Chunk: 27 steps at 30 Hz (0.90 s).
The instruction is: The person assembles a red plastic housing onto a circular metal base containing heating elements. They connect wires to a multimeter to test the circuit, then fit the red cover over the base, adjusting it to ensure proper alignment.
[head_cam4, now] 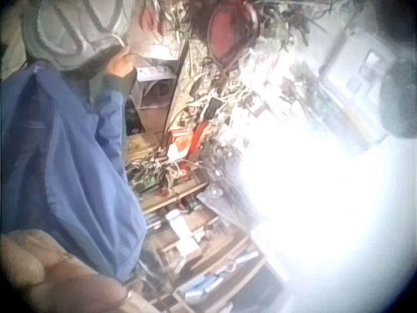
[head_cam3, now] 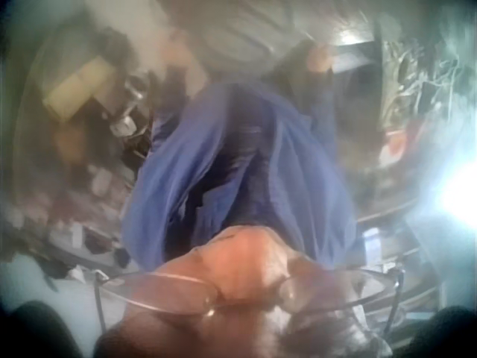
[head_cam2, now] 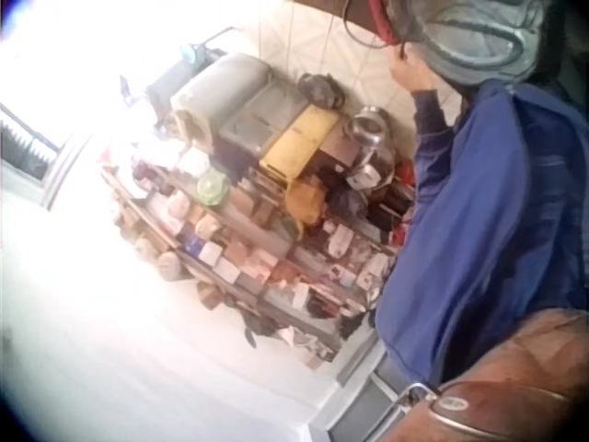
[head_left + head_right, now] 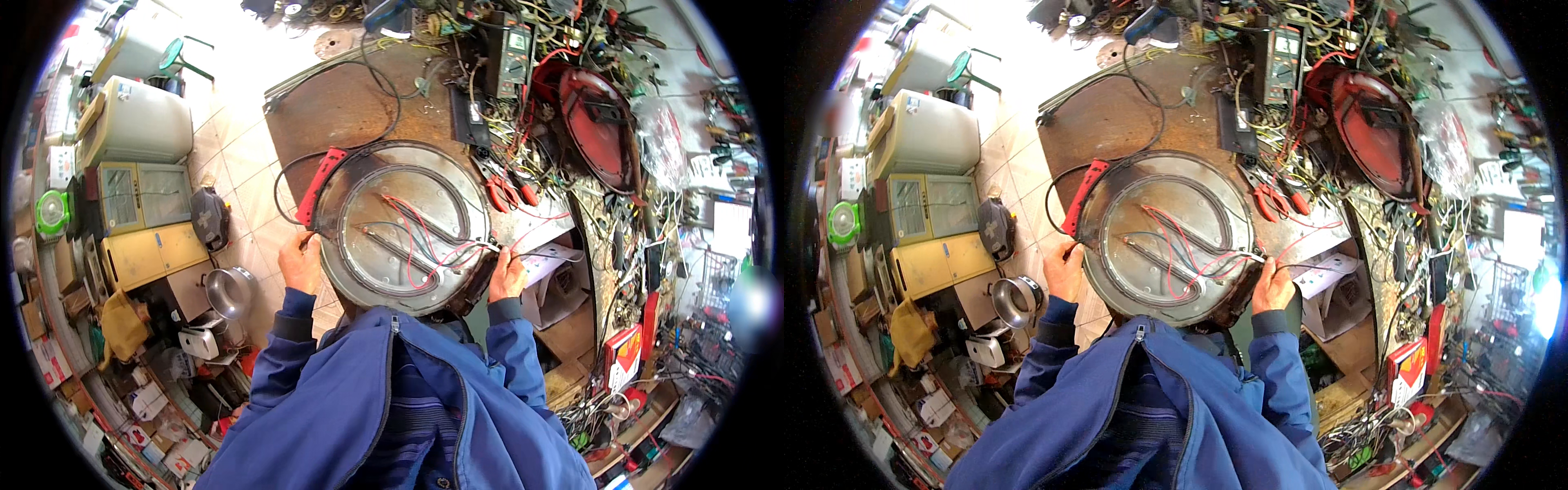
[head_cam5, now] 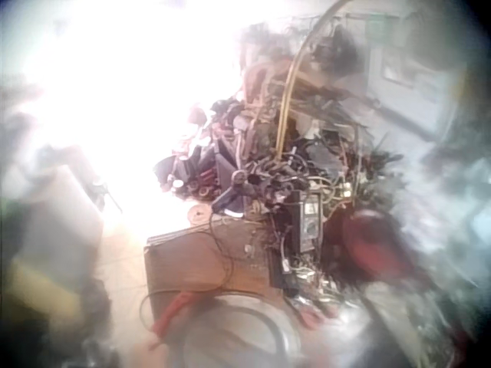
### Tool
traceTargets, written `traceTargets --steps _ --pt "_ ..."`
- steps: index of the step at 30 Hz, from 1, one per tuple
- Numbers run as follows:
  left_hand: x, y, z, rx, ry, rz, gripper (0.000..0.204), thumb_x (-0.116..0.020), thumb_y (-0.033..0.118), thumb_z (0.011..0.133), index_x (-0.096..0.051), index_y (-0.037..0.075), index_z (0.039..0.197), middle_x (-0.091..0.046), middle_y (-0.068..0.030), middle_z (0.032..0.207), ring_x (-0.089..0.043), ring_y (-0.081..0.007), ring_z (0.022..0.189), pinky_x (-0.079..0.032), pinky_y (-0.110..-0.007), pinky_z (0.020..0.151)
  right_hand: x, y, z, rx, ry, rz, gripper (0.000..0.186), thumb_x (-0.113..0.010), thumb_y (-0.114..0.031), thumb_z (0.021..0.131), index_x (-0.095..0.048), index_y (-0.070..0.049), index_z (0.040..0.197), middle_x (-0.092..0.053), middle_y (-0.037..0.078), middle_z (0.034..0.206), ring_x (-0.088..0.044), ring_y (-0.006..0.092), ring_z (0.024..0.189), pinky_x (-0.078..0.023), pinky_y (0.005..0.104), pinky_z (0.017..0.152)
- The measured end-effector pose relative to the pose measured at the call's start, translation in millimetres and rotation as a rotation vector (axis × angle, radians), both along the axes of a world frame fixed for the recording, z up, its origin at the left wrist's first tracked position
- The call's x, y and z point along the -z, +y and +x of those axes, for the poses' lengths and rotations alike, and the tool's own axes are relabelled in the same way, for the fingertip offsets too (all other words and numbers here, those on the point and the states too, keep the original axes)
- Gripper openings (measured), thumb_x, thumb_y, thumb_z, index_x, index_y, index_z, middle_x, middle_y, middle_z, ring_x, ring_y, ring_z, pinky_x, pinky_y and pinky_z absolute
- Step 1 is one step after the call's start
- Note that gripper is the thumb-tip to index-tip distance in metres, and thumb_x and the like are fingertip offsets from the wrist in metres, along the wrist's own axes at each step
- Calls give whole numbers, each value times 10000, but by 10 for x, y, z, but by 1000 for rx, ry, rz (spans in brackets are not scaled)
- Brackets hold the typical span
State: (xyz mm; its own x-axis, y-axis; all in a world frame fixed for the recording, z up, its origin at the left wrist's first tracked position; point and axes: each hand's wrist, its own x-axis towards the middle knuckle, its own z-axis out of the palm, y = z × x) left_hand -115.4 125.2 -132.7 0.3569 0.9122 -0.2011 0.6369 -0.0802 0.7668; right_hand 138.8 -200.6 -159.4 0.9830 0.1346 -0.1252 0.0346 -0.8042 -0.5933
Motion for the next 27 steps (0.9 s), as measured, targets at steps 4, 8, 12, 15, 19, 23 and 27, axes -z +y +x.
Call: traceTargets --steps 4,8,12,15,19,23,27 --pt "-89 -15 32 13 2 26 221 -717 132 905 -746 -46 1034 -765 -147 903 -720 -203 815 -560 -333 765 -90 49 -31 32 18 45 412 -589 -351 1029 -690 35 926 -666 303 790 -659 495 759 -489 542 673" --pt "-120 -55 67 -20 1 60 202 -736 108 900 -748 -44 1033 -752 -107 863 -689 -151 780 -548 -309 737 -167 100 -64 64 39 66 397 -602 -331 1029 -669 39 902 -656 294 783 -653 484 750 -487 520 662" --pt "-146 -69 68 -8 -28 74 183 -741 89 912 -747 -41 1041 -746 -71 886 -674 -136 796 -538 -291 753 -146 73 -57 62 31 114 370 -605 -309 1029 -665 40 922 -660 294 797 -652 488 762 -488 514 665" --pt "-86 -80 52 -32 -53 53 198 -750 88 913 -737 -53 1051 -741 -75 892 -673 -137 805 -537 -284 759 -104 71 14 27 12 50 341 -606 -286 1023 -683 39 956 -671 294 813 -664 487 788 -499 523 681" --pt "-65 -84 48 -33 -65 75 204 -751 86 912 -732 -62 1052 -739 -81 883 -672 -136 791 -538 -283 745 -164 102 65 16 34 52 330 -595 -273 1023 -694 35 959 -680 284 819 -669 484 796 -501 534 690" --pt "-92 -62 64 -11 -39 90 193 -761 85 898 -739 -53 1031 -739 -70 871 -665 -129 774 -539 -285 730 -148 37 49 -9 55 69 337 -593 -272 1021 -693 41 946 -673 294 813 -673 484 796 -500 527 690" --pt "-99 -61 50 -31 -94 40 121 -750 70 901 -753 -17 985 -718 -23 869 -637 -100 808 -523 -264 751 -175 72 23 18 57 93 367 -599 -281 1020 -675 55 895 -664 298 794 -664 494 775 -494 521 666"
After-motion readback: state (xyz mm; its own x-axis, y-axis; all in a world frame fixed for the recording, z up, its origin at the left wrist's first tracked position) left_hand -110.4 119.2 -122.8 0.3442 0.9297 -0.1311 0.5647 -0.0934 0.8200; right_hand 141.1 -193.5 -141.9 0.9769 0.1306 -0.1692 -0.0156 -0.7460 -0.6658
